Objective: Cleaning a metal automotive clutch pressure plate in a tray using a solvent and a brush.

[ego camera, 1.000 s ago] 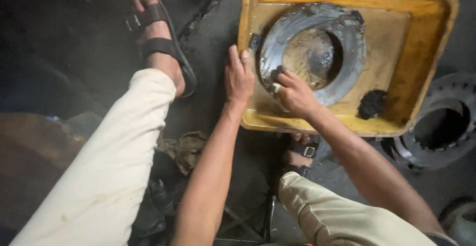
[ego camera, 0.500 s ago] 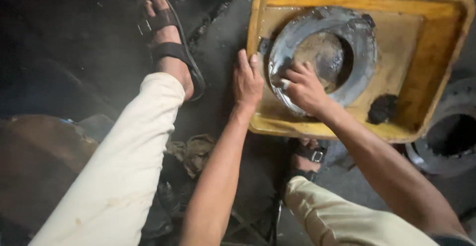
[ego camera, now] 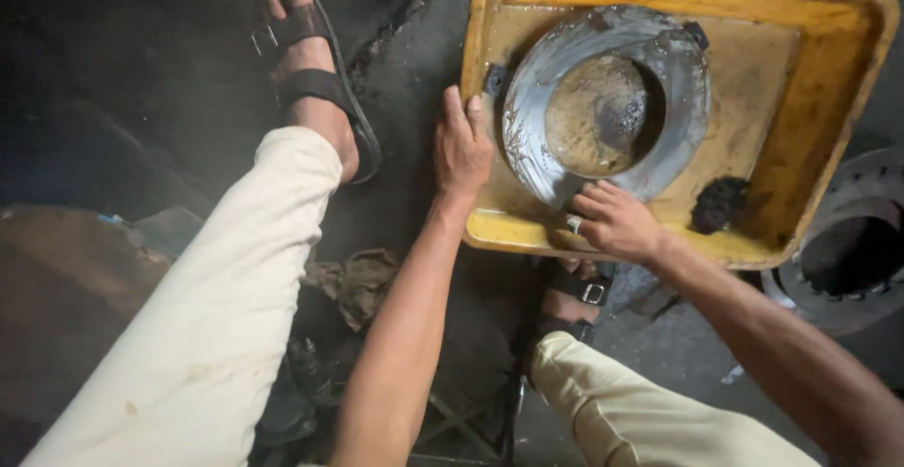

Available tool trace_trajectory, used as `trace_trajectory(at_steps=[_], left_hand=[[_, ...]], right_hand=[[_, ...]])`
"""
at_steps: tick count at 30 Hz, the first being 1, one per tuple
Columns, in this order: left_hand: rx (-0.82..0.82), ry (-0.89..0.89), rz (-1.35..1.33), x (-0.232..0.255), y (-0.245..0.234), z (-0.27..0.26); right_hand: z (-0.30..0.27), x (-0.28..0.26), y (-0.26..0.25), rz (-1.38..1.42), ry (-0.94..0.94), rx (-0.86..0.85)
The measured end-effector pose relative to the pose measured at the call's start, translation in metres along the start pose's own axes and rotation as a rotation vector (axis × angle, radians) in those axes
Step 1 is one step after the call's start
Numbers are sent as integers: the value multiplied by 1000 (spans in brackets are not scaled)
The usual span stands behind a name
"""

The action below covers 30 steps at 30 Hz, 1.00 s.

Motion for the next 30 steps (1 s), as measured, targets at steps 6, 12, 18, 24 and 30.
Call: trace_trajectory(at_steps=[6,12,18,24,30], left_hand=[[-14,24,-48,2,-1,1],[-31,-64,-14,-1,2,2],[-9,0,-15,-1,2,1],[-21,6,-46,8,-5,-1],[-54,2,-66,12,-9,-1]], right_hand=[[-4,0,5,15,59,183],[-11,-1,4,21,211,241],[0,-8,-28,-9,57,147],[-17,-2,12,-86,5,50],[-16,-6,9,66,192,241]])
Point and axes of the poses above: each hand's wrist, its own z-axis towards the middle knuckle, its own y-axis out of the palm, x = y × z, the point moved 4 cm from there along z, towards the middle knuckle, and after that the axes turned 11 degrees about -y, right-handed, at the moved point
